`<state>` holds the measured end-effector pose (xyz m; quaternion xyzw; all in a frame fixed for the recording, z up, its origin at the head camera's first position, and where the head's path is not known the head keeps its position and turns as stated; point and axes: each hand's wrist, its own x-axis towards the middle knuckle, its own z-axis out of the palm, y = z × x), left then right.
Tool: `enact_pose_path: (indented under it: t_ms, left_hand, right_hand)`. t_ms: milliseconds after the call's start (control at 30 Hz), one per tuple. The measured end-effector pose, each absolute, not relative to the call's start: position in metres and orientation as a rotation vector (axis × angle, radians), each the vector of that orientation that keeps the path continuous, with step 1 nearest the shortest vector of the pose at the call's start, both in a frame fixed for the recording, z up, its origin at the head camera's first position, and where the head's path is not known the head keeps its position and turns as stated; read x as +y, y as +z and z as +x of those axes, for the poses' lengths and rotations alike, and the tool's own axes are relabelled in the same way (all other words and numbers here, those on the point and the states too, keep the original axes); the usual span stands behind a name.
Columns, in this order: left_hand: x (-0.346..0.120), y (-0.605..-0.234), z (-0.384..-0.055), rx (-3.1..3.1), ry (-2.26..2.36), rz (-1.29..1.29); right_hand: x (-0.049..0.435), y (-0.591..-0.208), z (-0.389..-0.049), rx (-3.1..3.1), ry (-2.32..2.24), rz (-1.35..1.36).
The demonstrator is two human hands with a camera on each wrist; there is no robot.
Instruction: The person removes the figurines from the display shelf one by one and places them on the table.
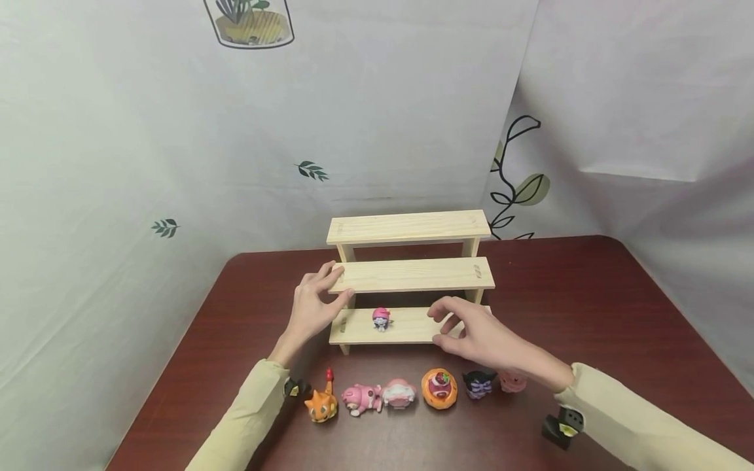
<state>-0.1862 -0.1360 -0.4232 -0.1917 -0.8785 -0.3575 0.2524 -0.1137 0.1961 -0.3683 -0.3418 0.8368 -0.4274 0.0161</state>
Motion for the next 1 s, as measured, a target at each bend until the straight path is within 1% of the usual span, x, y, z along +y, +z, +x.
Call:
enact_pose_path:
  t_ms: [300, 533, 800, 1000]
  left_hand:
    - [-0.136, -0.424, -0.187, -2.386, -0.971, -0.523]
    - [-0.136, -0.424, -0.186, -2.383, -0.962, -0.524]
    - [-0.136, -0.424, -0.185, -2.387, -0.972, -0.523]
    - [-0.137, -0.425, -0.187, -2.374, -0.967, -0.533]
  right_hand:
    - [0.175, -0.37, -0.125, 2.603, -1.283, -1.04]
    - [0.159, -0.372, -0.134, 2.598, -1.264, -1.089]
    - [0.144, -0.374, -0.141, 2.609, -1.246, -1.026]
    - [0.135, -0.379, -0.147, 2.638, -1.246, -1.027]
